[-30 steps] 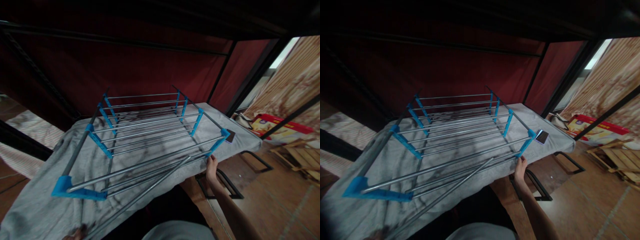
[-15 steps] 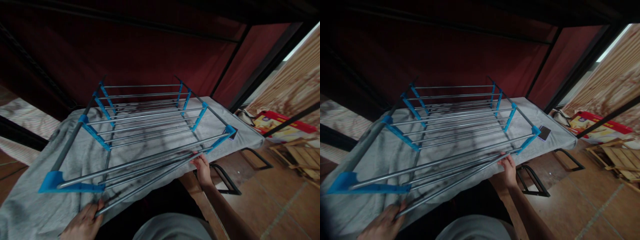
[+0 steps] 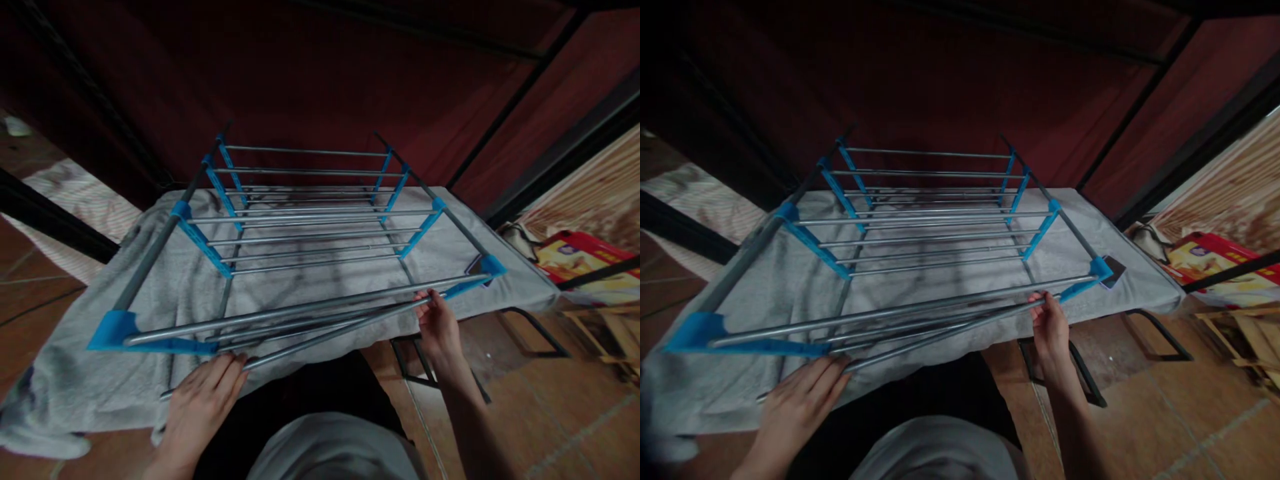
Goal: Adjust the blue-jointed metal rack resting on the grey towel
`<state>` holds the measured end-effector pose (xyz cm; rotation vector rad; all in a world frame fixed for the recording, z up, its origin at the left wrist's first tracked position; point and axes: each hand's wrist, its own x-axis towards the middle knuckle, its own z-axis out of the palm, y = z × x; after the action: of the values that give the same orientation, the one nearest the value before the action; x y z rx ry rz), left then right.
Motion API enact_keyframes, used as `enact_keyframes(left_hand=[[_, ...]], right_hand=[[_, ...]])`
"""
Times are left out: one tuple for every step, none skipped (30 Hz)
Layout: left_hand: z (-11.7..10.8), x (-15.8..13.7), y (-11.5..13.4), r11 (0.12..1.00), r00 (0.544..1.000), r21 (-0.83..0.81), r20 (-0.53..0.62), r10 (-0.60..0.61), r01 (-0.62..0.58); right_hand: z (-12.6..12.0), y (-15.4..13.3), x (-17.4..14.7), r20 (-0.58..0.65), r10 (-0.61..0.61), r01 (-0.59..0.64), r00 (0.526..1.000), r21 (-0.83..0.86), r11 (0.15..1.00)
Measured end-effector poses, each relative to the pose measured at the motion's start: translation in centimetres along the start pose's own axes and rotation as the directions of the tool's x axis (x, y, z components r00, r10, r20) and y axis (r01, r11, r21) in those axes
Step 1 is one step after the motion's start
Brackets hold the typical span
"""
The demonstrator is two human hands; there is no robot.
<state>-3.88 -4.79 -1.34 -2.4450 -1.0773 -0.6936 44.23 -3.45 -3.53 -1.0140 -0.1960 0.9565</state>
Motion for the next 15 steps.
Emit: enact_keyframes(left_hand=[[-0.1, 0.7, 0.2, 1.0, 1.0, 0.0, 0.0, 0.01, -0.01], [-0.1, 1.4, 0.4, 1.0, 1.0, -0.001, 0.001, 0.015, -0.015], [-0.1, 2.0, 0.6, 1.0, 1.0, -0.001, 0.001, 0.018, -0.018], [-0.1, 2.5, 0.7, 1.0, 1.0, -0.002, 0.0, 0.021, -0.021], [0.0, 3.0, 0.8, 1.0, 1.0, -0.003, 0.0, 0.023, -0.023], [0.0, 3.4, 0.9, 1.0, 1.0, -0.004, 0.003, 0.022, -0.022], [0.1, 3.7, 0.9, 1.0, 1.0, -0.002, 0.003, 0.02, -0.02], [0.2, 4.0, 0.8, 1.0, 1.0, 0.001, 0.003, 0.016, -0.016], [0.2, 4.3, 0.8, 1.0, 1.0, 0.005, 0.0, 0.011, -0.011], [0.3, 4.6, 0.7, 1.0, 1.0, 0.009, 0.0, 0.004, -0.004], [0.3, 4.9, 0.7, 1.0, 1.0, 0.013, 0.002, -0.002, 0.002], [0.4, 5.1, 0.7, 1.0, 1.0, 0.017, 0.006, -0.008, 0.008], [0.5, 5.4, 0.7, 1.0, 1.0, 0.018, 0.01, -0.012, 0.012], [0.6, 5.6, 0.7, 1.0, 1.0, 0.016, 0.018, -0.015, 0.015], [0.8, 5.8, 0.8, 1.0, 0.999, 0.014, 0.024, -0.02, 0.02]], right_hand=[[-0.1, -0.3, 0.4, -0.005, -0.003, 0.003, 1.0, 0.005, 1.0], [-0.2, -0.5, 0.7, 0.0, 0.0, 0.0, 1.0, 0.009, 1.0], [-0.3, -0.8, 0.9, 0.008, 0.004, -0.004, 1.0, 0.015, 1.0], [-0.3, -0.9, 1.1, 0.016, 0.01, -0.011, 1.0, 0.021, 1.0], [-0.2, -1.1, 1.2, 0.022, 0.015, -0.015, 1.0, 0.025, 1.0], [-0.2, -1.1, 1.3, 0.019, 0.013, -0.014, 1.0, 0.029, 0.999], [-0.1, -1.2, 1.4, 0.012, 0.007, -0.007, 1.0, 0.033, 0.999], [0.0, -1.2, 1.4, 0.002, -0.003, 0.003, 1.0, 0.037, 0.999], [0.0, -1.2, 1.5, -0.009, -0.01, 0.011, 1.0, 0.041, 0.999], [0.0, -1.2, 1.7, -0.018, -0.012, 0.013, 1.0, 0.045, 0.999], [0.1, -1.2, 1.8, -0.026, -0.014, 0.015, 1.0, 0.051, 0.999], [0.1, -1.3, 2.0, -0.027, -0.008, 0.01, 1.0, 0.057, 0.998], [0.1, -1.4, 2.3, -0.024, 0.003, -0.002, 1.0, 0.064, 0.998], [0.1, -1.5, 2.5, -0.019, 0.017, -0.016, 1.0, 0.072, 0.997], [0.2, -1.6, 2.8, -0.015, 0.033, -0.032, 0.999, 0.079, 0.996]])
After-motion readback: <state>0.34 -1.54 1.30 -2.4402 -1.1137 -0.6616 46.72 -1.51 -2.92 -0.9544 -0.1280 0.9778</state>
